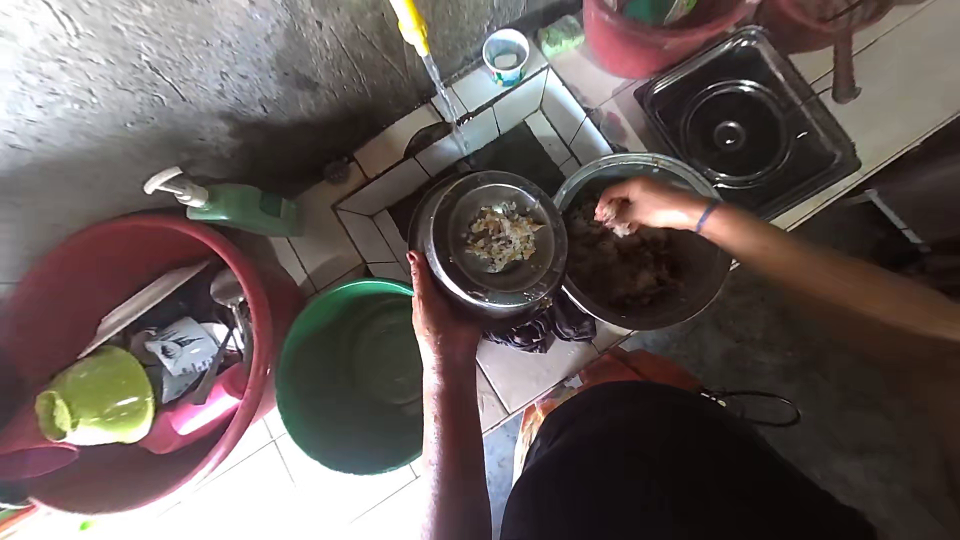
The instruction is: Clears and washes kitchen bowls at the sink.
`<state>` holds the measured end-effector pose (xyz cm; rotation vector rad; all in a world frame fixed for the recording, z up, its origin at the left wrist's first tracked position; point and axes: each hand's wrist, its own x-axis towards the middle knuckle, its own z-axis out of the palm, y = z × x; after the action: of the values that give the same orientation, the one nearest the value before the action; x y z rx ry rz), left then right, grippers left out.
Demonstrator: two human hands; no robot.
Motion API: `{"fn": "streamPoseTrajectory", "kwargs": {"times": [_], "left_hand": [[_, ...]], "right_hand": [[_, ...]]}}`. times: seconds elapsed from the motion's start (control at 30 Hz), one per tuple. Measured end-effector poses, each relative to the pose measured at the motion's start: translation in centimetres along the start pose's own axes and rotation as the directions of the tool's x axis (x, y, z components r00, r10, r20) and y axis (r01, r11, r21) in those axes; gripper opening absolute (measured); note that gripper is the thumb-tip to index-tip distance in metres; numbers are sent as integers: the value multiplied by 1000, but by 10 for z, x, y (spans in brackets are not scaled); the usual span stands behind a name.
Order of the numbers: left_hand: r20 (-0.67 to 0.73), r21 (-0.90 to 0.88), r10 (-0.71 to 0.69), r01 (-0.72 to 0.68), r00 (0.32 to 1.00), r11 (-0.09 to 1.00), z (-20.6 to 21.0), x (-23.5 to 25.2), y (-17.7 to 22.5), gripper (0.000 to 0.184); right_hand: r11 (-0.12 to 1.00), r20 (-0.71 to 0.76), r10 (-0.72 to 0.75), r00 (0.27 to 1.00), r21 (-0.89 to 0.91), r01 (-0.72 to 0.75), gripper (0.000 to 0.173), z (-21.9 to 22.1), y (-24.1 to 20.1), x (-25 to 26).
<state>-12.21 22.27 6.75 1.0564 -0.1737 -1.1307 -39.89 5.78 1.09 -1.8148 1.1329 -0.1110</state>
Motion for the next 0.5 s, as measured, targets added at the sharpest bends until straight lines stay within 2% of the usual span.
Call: {"fn": "streamPoseTrajectory", "kwargs": {"times": [0.1,0.17,0.23,0.3,0.37,0.43,0.5], "left_hand": [[-6,5,-43,43,999,999,9,-3,-7,45],[100,-33,-97,101,990,994,14,-2,-17,47],[189,-84,-152,171,970,982,21,-1,-28,48],[181,-116,-205,228,962,967,32,-1,-37,48],[188,-131,-232,258,955,957,34,1,-43,49],[185,-156,-249,278,951,948,34,2,-45,49],[195,-194,-272,309,942,931,34,3,-45,48]], "right_hand": [[951,-197,-92,976,273,145,17,-26,-50,-33],[909,-282,-200,938,304,285,18,-30,-84,-49],[907,-246,-355,902,141,396,25,-27,-106,-57],[888,-148,-459,876,-113,446,28,-24,-117,-61],[836,-191,-523,830,-305,456,14,-23,-124,-66],[796,-234,-561,794,-415,440,11,-22,-132,-70],[780,-235,-576,783,-444,441,14,-16,-127,-66]]}}
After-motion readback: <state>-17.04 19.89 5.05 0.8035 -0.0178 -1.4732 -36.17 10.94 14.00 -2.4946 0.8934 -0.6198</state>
